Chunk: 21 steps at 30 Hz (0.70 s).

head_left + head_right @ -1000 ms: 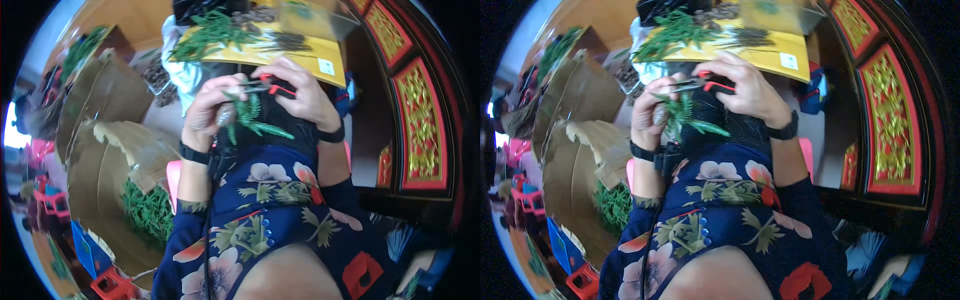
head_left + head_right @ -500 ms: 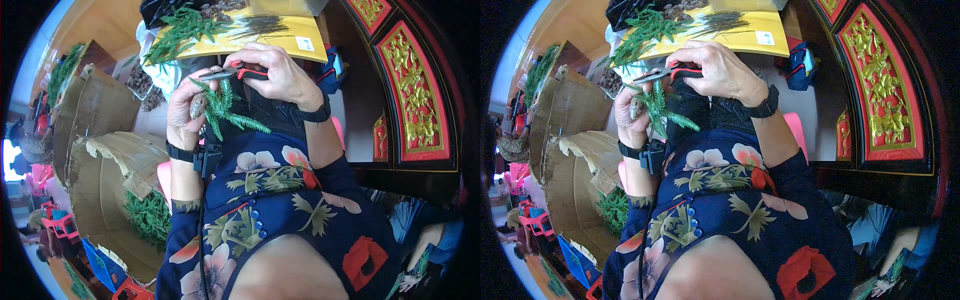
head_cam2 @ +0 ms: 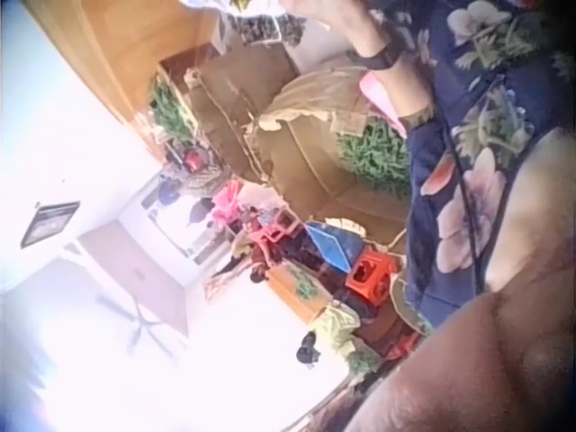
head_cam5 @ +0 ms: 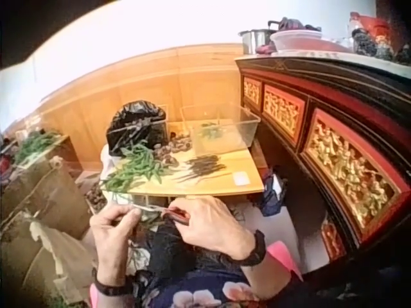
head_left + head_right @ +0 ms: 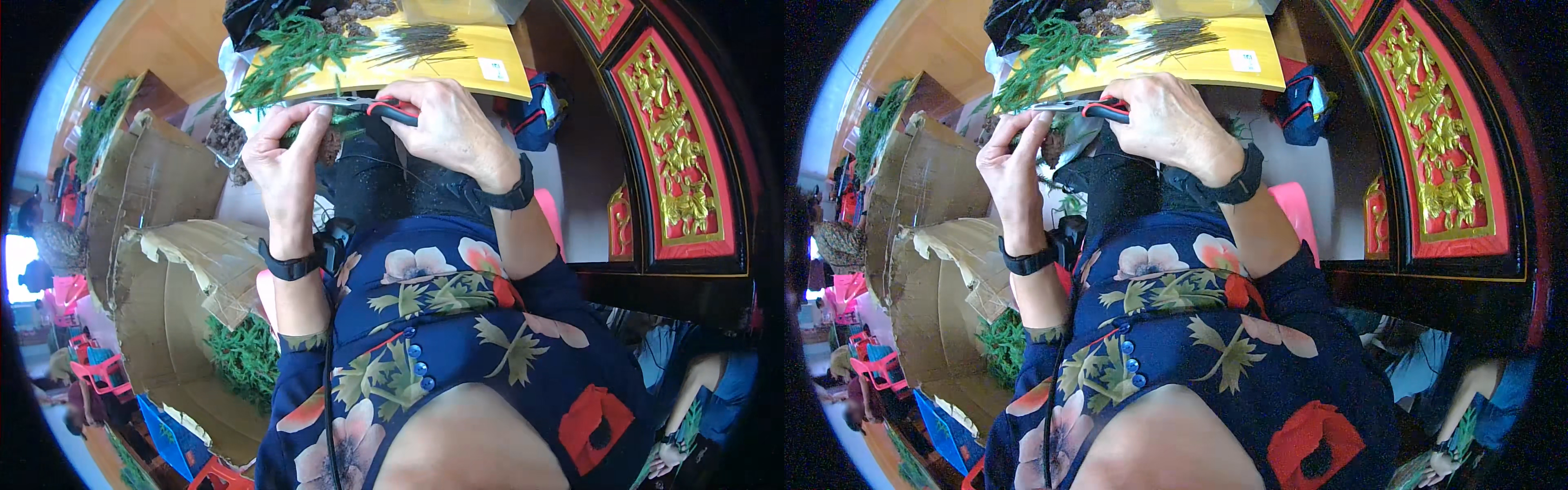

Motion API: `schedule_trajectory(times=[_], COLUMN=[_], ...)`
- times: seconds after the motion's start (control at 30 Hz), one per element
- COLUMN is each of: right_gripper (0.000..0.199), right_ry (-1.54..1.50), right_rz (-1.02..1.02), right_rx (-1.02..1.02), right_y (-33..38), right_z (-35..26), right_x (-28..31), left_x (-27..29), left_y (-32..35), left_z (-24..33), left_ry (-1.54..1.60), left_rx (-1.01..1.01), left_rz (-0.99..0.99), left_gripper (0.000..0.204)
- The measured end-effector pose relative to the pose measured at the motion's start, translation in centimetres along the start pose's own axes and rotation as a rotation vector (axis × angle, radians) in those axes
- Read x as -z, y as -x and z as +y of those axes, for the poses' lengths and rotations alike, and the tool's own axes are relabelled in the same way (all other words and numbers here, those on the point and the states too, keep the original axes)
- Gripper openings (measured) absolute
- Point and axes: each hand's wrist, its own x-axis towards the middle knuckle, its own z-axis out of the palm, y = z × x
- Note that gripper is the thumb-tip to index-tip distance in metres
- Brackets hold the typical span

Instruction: Assembling decorative artificial plants by attaching smaller leaf clusters to a main branch.

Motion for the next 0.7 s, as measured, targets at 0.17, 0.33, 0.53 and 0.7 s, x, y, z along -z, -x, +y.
schedule_trajectory(times=[0.17, 0.33, 0.53, 0.7], right_gripper=[0.029, 0.031, 0.029, 0.023], right_ry=[-0.047, -0.135, -0.199, -0.125], right_rz=[-0.003, 0.039, 0.012, -0.065], right_rx=[0.183, 0.334, 0.362, 0.146], right_y=[-0.6, -0.8, -0.8, -0.2], right_z=[1.5, 2.2, 1.8, 1.0], right_x=[0.0, -0.4, -0.4, 0.1], left_x=[0.9, 2.0, 1.8, 1.4], left_y=[0.0, -0.4, 0.0, -0.4], left_z=[0.3, -1.1, -1.7, -0.2], left_ry=[0.303, 0.650, 0.875, 0.661], left_rx=[0.256, 0.421, 0.573, 0.401], left_rz=[-0.098, -0.337, -0.396, -0.343], left_gripper=[0.011, 0.017, 0.019, 0.016])
